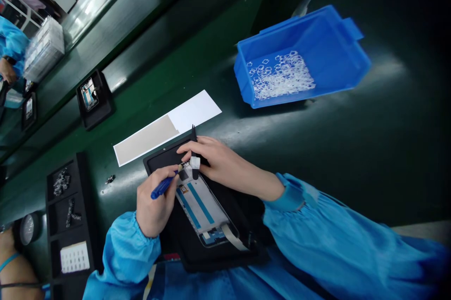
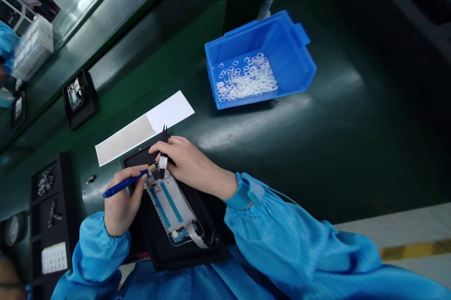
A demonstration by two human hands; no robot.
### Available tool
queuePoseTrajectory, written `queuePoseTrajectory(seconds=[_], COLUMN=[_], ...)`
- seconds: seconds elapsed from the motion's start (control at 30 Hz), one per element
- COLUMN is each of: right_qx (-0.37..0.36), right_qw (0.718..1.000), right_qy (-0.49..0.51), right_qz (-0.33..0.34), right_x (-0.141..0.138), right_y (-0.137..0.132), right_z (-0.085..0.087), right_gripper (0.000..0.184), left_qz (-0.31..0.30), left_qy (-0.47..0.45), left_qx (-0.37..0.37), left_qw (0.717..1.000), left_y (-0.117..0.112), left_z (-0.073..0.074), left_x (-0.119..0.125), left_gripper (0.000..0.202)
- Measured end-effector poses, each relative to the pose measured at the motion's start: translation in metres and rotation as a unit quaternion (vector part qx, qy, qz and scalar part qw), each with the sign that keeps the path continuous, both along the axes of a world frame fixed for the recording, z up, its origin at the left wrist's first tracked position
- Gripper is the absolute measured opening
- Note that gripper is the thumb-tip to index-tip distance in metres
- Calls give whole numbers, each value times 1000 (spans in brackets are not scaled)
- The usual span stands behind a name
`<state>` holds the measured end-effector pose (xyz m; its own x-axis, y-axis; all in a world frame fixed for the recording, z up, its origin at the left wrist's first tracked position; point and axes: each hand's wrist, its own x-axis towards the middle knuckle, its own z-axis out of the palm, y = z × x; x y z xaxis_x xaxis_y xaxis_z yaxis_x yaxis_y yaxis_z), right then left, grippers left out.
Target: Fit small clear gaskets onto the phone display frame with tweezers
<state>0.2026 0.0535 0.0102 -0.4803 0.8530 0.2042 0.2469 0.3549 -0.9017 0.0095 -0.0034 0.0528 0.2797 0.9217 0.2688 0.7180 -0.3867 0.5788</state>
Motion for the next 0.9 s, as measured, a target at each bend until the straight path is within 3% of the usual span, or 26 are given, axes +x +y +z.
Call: queuePoseTrajectory(seconds=[0.13,0.43,0.7,0.9], right_qx=[-1,12,-8,13], right_qw=[1000,1000,1000,1000], right_qy=[-6,0,-18,-10], right_qz=[1,-2,3,-8], right_x=[1,0,1,-2], right_y=[0,0,-1,-2], right_z=[0,-4,1,-3], right_gripper=[53,56,55,47], left_qz=[1,-56,-80,-127], left_qy=[3,139,94,169], left_qx=[11,-5,-8,-10], left_qw=[1000,989,992,977], left_y=[-2,8,8,22], left_z=[-1,15,10,20], left_x=[1,5,-4,0], left_gripper=[20,22,14,10])
